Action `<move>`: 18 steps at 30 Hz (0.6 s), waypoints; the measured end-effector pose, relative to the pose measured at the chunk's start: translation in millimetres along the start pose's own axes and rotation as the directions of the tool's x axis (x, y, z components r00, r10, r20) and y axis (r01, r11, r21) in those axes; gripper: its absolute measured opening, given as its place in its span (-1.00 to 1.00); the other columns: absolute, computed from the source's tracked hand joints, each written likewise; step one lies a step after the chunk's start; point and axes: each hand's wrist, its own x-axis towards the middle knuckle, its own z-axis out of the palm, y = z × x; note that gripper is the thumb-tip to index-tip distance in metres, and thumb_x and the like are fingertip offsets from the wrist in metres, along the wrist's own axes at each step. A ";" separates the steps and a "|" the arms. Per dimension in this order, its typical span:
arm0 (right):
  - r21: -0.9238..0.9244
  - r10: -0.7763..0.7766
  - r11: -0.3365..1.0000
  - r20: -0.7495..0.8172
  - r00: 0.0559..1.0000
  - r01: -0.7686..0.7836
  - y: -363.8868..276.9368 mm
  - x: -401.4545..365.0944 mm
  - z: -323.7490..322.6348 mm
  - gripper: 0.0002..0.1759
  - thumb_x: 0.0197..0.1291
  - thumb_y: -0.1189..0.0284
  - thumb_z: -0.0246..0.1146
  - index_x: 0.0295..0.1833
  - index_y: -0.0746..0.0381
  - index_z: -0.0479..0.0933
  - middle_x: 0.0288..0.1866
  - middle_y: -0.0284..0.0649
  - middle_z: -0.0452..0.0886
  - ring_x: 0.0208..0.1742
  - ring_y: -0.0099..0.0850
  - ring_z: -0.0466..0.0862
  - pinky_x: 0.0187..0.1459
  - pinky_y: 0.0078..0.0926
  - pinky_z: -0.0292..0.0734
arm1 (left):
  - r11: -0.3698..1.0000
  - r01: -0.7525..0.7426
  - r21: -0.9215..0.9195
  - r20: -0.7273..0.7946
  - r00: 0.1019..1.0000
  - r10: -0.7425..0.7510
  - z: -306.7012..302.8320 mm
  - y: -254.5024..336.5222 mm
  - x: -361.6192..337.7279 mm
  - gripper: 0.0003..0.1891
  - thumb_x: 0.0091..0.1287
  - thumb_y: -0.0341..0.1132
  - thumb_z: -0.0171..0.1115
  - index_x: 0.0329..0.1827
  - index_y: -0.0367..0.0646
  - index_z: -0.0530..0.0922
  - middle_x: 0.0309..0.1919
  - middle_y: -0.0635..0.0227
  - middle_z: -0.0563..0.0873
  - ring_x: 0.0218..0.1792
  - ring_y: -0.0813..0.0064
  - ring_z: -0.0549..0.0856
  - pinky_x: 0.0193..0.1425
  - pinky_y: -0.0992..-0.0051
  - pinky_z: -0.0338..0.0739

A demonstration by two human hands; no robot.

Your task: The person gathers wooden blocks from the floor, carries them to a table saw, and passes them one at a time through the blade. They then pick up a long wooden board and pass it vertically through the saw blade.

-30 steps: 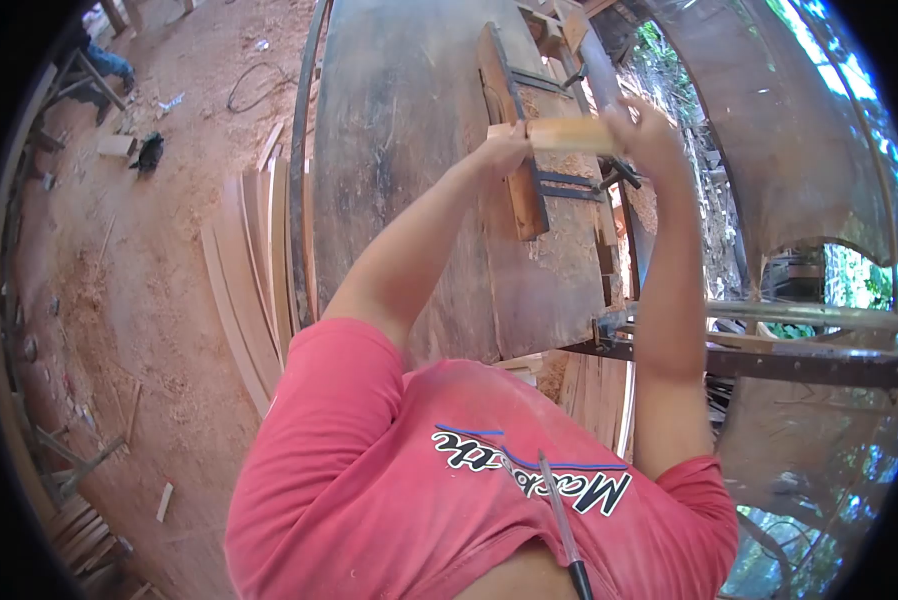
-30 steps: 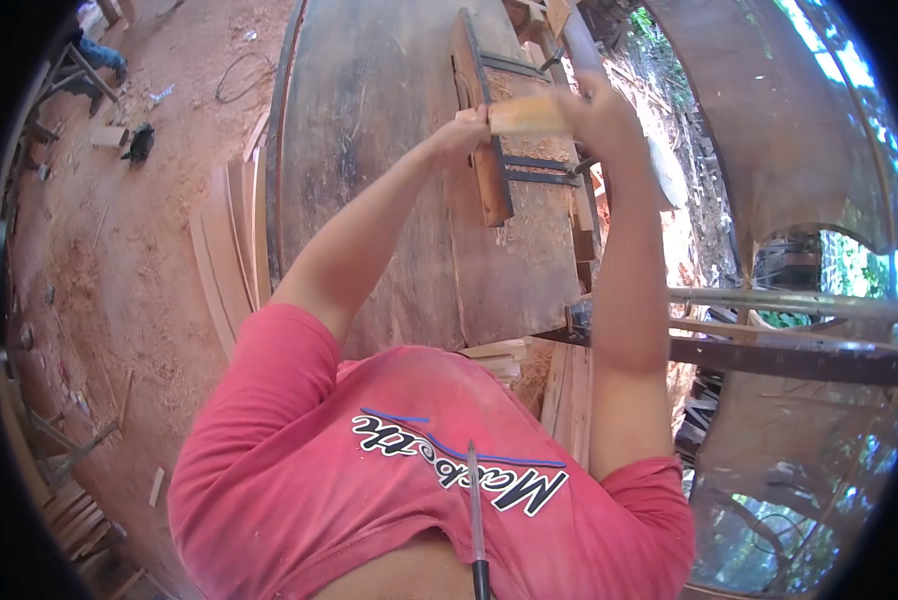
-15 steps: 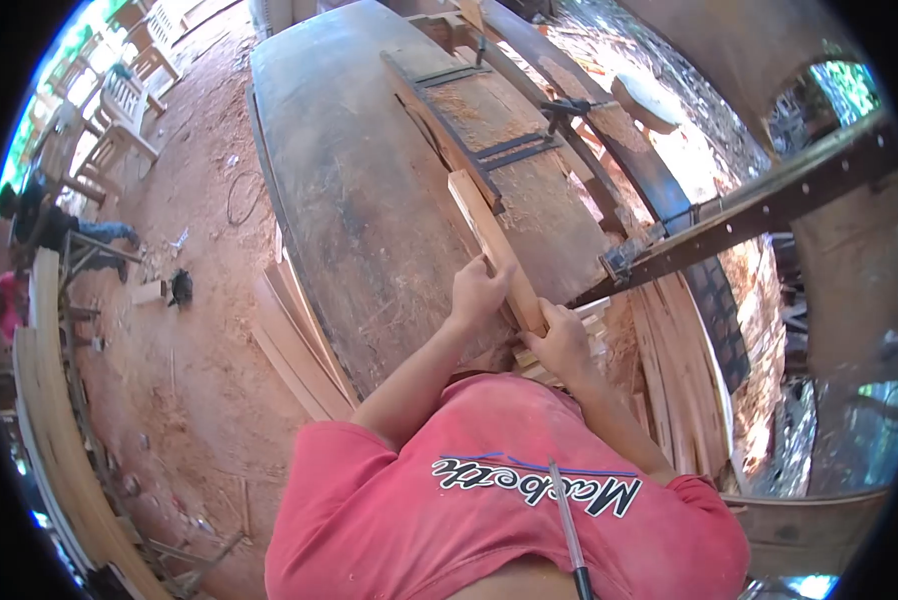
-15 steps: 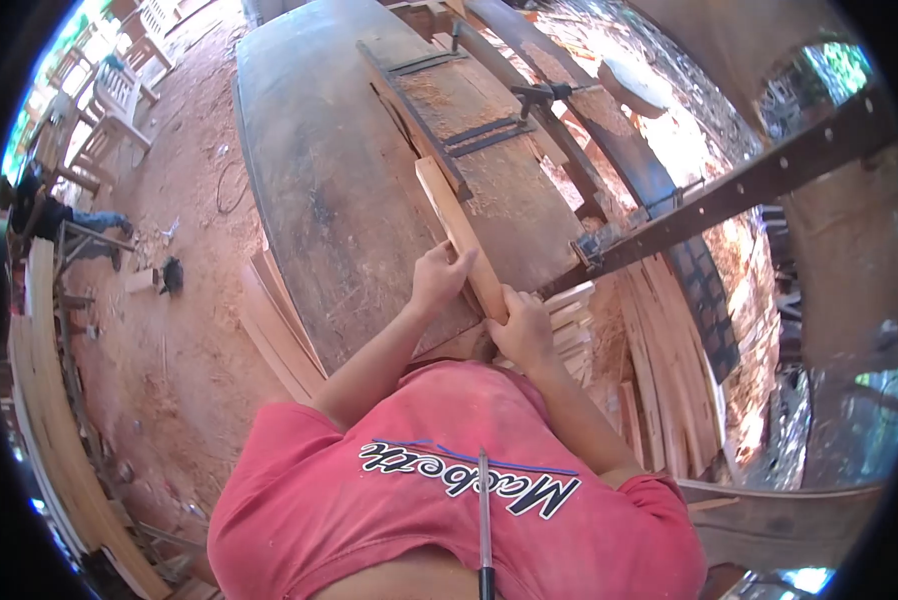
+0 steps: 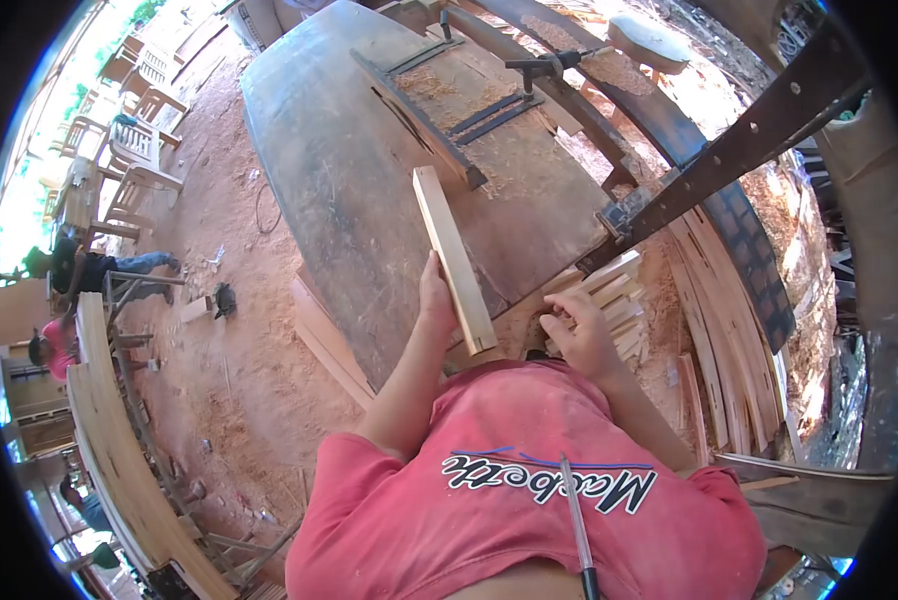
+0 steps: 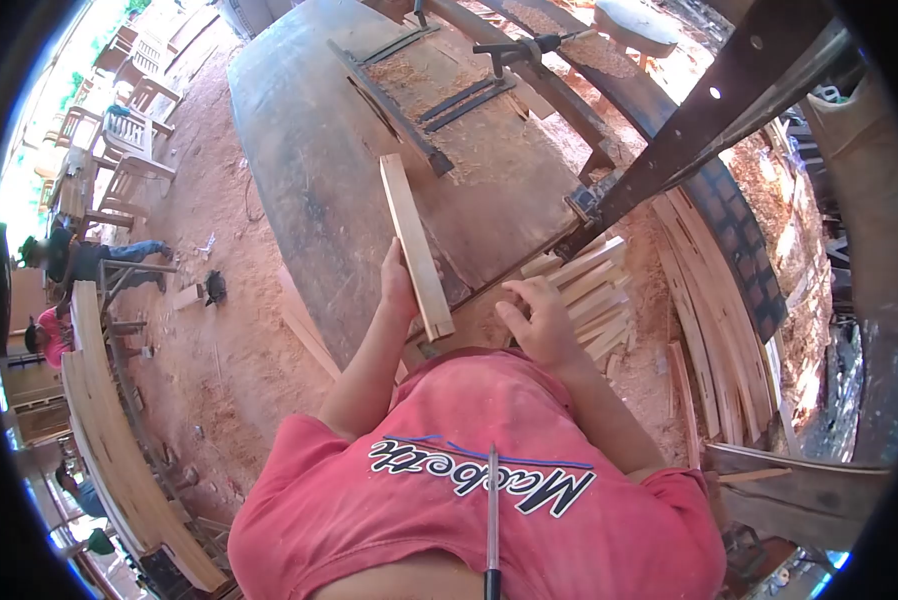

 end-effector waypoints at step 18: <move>-0.390 0.166 0.921 0.390 0.906 -0.001 102.1 -27.0 -91.3 -0.52 0.21 0.35 0.20 0.23 0.31 0.51 0.09 0.11 0.62 0.15 0.04 0.60 0.19 -0.13 0.49 | 0.988 -0.112 -0.106 0.051 0.992 0.117 -13.8 -8.2 -5.3 -0.41 0.56 0.19 -0.20 -0.13 -0.20 0.53 -0.40 0.21 0.63 -0.40 0.30 0.64 -0.34 0.25 0.60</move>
